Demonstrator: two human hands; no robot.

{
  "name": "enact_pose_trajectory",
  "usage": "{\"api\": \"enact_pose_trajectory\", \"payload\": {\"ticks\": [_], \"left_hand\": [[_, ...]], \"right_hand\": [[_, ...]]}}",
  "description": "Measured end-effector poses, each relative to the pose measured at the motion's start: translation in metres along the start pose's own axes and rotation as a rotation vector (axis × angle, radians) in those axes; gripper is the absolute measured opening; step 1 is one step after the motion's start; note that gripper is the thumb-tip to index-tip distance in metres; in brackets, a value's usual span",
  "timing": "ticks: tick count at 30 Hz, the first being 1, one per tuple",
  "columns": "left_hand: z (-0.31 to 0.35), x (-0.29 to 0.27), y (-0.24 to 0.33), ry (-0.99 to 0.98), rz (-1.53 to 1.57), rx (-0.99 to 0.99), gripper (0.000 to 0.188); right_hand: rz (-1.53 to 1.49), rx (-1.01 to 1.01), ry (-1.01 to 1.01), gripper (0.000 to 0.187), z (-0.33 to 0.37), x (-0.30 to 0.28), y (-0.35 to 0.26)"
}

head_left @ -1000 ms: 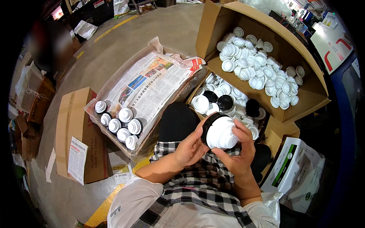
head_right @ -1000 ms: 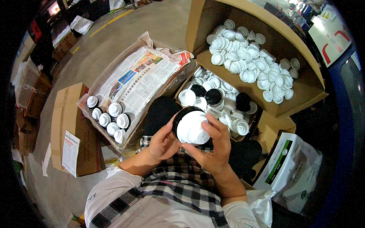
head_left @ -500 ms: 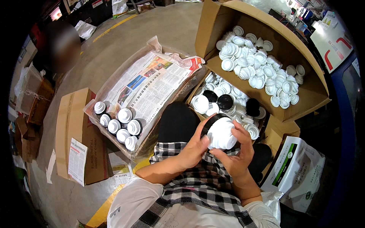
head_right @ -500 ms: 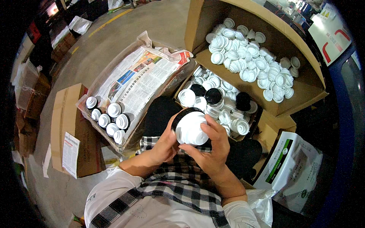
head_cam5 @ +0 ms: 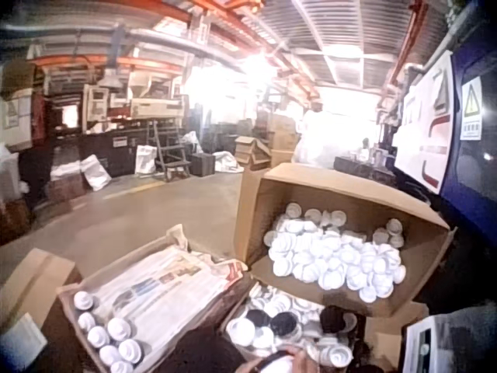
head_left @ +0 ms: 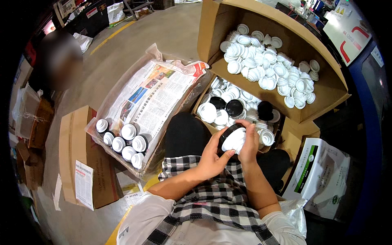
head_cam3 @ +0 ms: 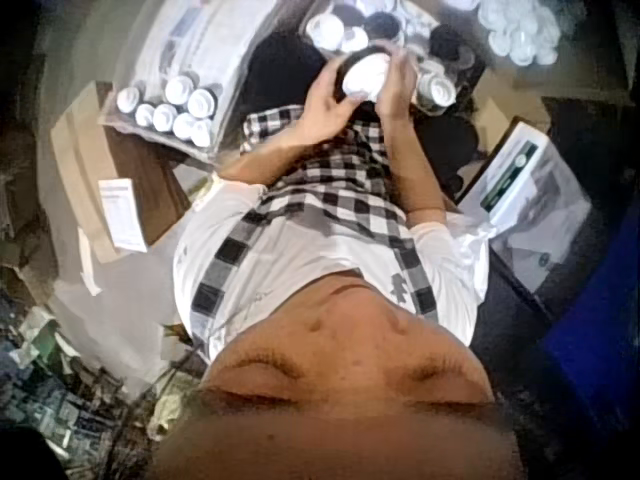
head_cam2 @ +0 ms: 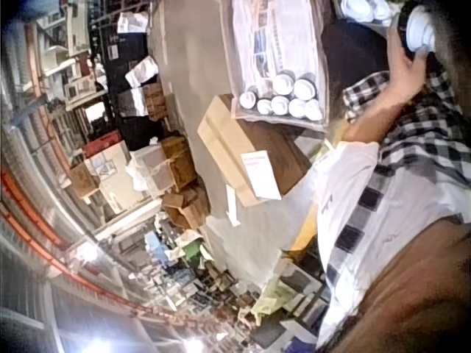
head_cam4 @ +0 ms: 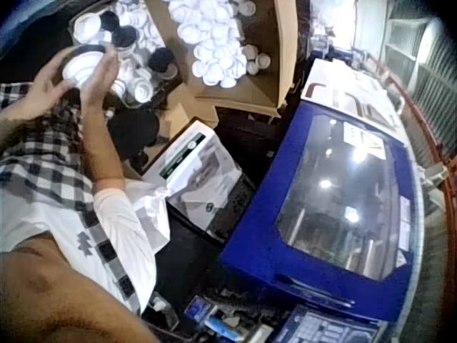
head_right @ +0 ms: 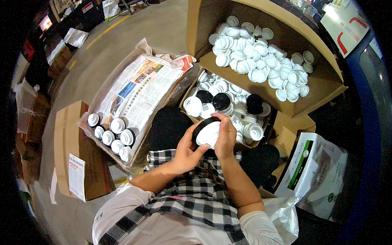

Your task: The person sits on the floor and assembles coffee capsules by pairing black and white plastic parts. They repeatedly pick up a black base and a white top, press them together, and place the finished units into a tray lined with newspaper.

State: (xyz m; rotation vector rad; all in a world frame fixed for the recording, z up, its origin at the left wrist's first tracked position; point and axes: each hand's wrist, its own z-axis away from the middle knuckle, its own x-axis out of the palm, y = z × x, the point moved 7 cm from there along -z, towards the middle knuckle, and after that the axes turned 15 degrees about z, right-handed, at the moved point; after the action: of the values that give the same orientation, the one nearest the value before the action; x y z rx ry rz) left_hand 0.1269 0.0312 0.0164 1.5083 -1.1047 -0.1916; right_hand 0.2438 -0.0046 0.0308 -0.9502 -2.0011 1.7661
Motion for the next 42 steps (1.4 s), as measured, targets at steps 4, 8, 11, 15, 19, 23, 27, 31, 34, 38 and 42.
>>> {"api": "enact_pose_trajectory", "payload": {"ticks": [4, 8, 11, 15, 19, 23, 27, 31, 34, 38, 42], "left_hand": [[0.004, -0.005, -0.015, 0.02, -0.138, 0.017, 0.056], [0.005, -0.015, -0.024, -0.015, -0.188, 0.023, 0.055], [0.01, -0.026, -0.022, -0.005, -0.313, 0.055, 0.053], [0.007, -0.035, -0.018, 0.019, -0.202, -0.07, 0.063], [0.011, -0.135, 0.017, 0.283, -0.477, 0.124, 0.056], [0.035, -0.281, 0.065, 0.654, -0.479, 0.138, 0.051], [0.049, -0.359, 0.031, 0.591, -0.56, -0.183, 0.048], [0.052, -0.392, -0.005, 0.426, -0.873, -0.248, 0.038], [0.037, -0.389, -0.024, 0.33, -0.639, -0.659, 0.033], [0.031, -0.387, -0.029, 0.103, -0.686, -0.631, 0.036], [0.022, -0.357, -0.026, 0.083, -0.64, -0.608, 0.035]], "right_hand": [[-0.014, 0.038, 0.05, 0.045, -0.002, 0.001, 0.026], [-0.038, 0.046, 0.001, 0.041, 0.0, 0.005, 0.048], [-0.009, 0.055, -0.015, 0.039, 0.001, 0.016, 0.062], [-0.035, 0.102, -0.089, 0.041, 0.005, 0.026, 0.088], [-0.16, 0.303, -0.268, 0.056, 0.012, 0.035, 0.082], [-0.087, 0.42, -0.122, 0.054, 0.015, 0.006, 0.107], [-0.151, 0.523, -0.161, 0.046, 0.028, 0.009, 0.134], [-0.135, 0.498, -0.297, 0.049, 0.037, 0.034, 0.125], [-0.067, 0.501, -0.295, 0.049, 0.033, 0.021, 0.124], [-0.075, 0.523, -0.279, 0.043, 0.029, 0.001, 0.146], [0.005, 0.568, -0.252, 0.035, 0.013, -0.023, 0.166]]}}
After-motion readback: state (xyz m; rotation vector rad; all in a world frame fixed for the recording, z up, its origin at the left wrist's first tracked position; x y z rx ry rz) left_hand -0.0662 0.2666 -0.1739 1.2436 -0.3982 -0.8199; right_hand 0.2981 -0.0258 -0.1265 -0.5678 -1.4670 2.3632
